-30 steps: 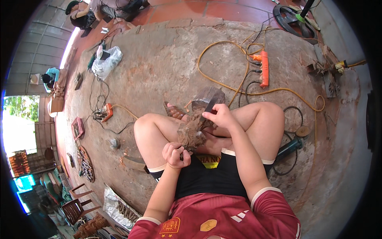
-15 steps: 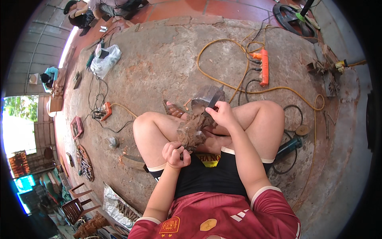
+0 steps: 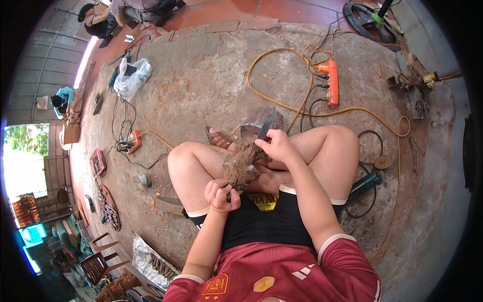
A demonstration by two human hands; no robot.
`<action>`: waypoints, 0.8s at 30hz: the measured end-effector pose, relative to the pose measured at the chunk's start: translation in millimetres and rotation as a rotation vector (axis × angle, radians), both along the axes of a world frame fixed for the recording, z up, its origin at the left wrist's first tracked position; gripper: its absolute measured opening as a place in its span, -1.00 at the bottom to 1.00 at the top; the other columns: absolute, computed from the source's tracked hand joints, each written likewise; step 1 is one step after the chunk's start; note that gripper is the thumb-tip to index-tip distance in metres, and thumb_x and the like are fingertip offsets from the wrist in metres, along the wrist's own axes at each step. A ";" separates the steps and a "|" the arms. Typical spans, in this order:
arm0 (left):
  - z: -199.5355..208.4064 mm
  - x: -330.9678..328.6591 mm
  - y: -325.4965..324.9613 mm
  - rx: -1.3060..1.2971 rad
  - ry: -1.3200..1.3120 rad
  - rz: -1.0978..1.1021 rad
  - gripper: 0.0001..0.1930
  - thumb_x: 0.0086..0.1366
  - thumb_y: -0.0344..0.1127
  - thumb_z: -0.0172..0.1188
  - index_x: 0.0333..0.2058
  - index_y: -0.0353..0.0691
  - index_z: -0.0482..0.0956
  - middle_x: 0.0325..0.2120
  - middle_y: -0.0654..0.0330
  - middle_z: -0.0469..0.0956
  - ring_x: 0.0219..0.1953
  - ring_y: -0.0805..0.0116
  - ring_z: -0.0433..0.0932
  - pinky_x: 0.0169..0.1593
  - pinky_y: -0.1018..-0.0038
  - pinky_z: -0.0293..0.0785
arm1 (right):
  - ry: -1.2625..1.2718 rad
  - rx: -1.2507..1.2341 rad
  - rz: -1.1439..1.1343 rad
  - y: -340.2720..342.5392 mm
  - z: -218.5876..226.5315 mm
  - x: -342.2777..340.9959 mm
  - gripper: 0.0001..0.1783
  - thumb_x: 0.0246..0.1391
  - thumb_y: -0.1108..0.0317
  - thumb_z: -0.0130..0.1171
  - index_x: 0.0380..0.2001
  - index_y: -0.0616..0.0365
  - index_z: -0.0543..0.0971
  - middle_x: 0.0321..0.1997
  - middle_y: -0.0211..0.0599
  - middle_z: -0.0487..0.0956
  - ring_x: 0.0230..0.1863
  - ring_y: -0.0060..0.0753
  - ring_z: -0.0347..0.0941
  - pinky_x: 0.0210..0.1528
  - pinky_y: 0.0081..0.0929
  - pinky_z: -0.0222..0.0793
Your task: The person sits cross-legged on the floor and carves a piece of wood using a chisel. They hold the wood with their left hand and use the chisel with their right hand to shape the object, occasionally rotating it to work on different sides.
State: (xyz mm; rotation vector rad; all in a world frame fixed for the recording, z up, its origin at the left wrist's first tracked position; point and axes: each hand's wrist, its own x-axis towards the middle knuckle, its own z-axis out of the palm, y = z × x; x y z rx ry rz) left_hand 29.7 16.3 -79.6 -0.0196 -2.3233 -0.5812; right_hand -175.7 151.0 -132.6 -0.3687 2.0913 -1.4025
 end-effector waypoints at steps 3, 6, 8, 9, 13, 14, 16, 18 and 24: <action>0.2 -0.3 0.2 0.002 0.001 0.002 -0.87 -0.11 -0.47 0.12 -0.51 -0.29 0.39 -0.54 -0.02 0.51 -0.55 0.08 0.54 -0.42 0.29 0.52 | 0.171 0.059 -0.103 -0.4 -6.0 -1.9 -0.65 -0.04 0.17 0.37 -0.42 0.31 0.65 -0.45 0.05 0.64 -0.36 -0.07 0.63 -0.27 -0.27 0.49; -1.3 -0.1 0.2 0.011 0.007 0.013 -0.87 -0.12 -0.45 0.15 -0.52 -0.25 0.41 -0.54 0.04 0.53 -0.53 0.12 0.55 -0.41 0.32 0.51 | 0.093 -0.004 -0.105 3.5 -20.7 -10.7 -0.63 -0.05 0.16 0.38 -0.43 0.33 0.64 -0.46 0.01 0.65 -0.38 -0.11 0.63 -0.28 -0.27 0.49; -0.9 -0.4 0.2 0.013 0.009 0.012 -0.88 -0.12 -0.45 0.15 -0.52 -0.25 0.42 -0.54 0.04 0.53 -0.53 0.11 0.55 -0.41 0.32 0.51 | 0.000 -0.035 -0.065 4.7 -26.6 -11.3 -0.62 -0.05 0.15 0.39 -0.43 0.34 0.64 -0.46 0.01 0.65 -0.39 -0.11 0.63 -0.28 -0.27 0.49; 0.7 -0.8 0.4 0.010 0.008 0.006 -0.88 -0.12 -0.46 0.13 -0.52 -0.27 0.41 -0.54 0.01 0.52 -0.54 0.10 0.54 -0.41 0.31 0.52 | -0.020 -0.024 -0.048 4.3 -26.6 -9.6 -0.62 -0.05 0.15 0.39 -0.43 0.33 0.64 -0.46 0.01 0.65 -0.38 -0.11 0.63 -0.28 -0.27 0.49; 0.4 0.0 0.3 0.019 0.004 0.004 -0.88 -0.12 -0.47 0.12 -0.51 -0.28 0.40 -0.54 -0.02 0.51 -0.54 0.08 0.54 -0.42 0.28 0.52 | 0.003 0.000 -0.039 -0.1 -32.1 -6.3 -0.62 -0.05 0.15 0.39 -0.43 0.33 0.64 -0.47 0.01 0.65 -0.40 -0.11 0.63 -0.30 -0.28 0.48; 0.3 -0.3 0.6 0.021 0.005 0.002 -0.87 -0.12 -0.47 0.12 -0.51 -0.28 0.40 -0.54 -0.02 0.51 -0.54 0.08 0.54 -0.42 0.28 0.52 | 0.024 0.002 -0.057 0.0 -35.7 -6.1 -0.63 -0.05 0.16 0.39 -0.43 0.33 0.64 -0.47 0.01 0.64 -0.40 -0.11 0.62 -0.30 -0.28 0.48; 0.1 -1.2 1.4 0.024 0.007 -0.002 -0.87 -0.12 -0.47 0.12 -0.52 -0.28 0.39 -0.54 -0.02 0.51 -0.54 0.07 0.54 -0.42 0.27 0.53 | 0.067 0.006 -0.091 1.7 -42.6 -6.6 -0.63 -0.05 0.16 0.38 -0.44 0.33 0.63 -0.49 0.01 0.64 -0.41 -0.11 0.62 -0.31 -0.29 0.48; 0.0 0.2 0.7 0.023 0.006 0.006 -0.87 -0.11 -0.47 0.12 -0.51 -0.28 0.39 -0.54 -0.02 0.51 -0.54 0.07 0.54 -0.42 0.27 0.53 | 0.077 0.021 -0.176 2.7 -34.3 -7.1 -0.63 -0.04 0.16 0.38 -0.45 0.33 0.63 -0.50 0.00 0.63 -0.43 -0.12 0.61 -0.33 -0.29 0.47; -0.5 0.2 0.6 0.008 0.004 0.011 -0.88 -0.10 -0.47 0.12 -0.51 -0.28 0.38 -0.54 -0.03 0.51 -0.54 0.07 0.54 -0.42 0.28 0.52 | -0.059 -0.198 -0.150 -1.3 -28.4 -5.3 -0.68 -0.01 0.20 0.37 -0.43 0.31 0.64 -0.53 -0.08 0.63 -0.49 -0.27 0.58 -0.38 -0.34 0.44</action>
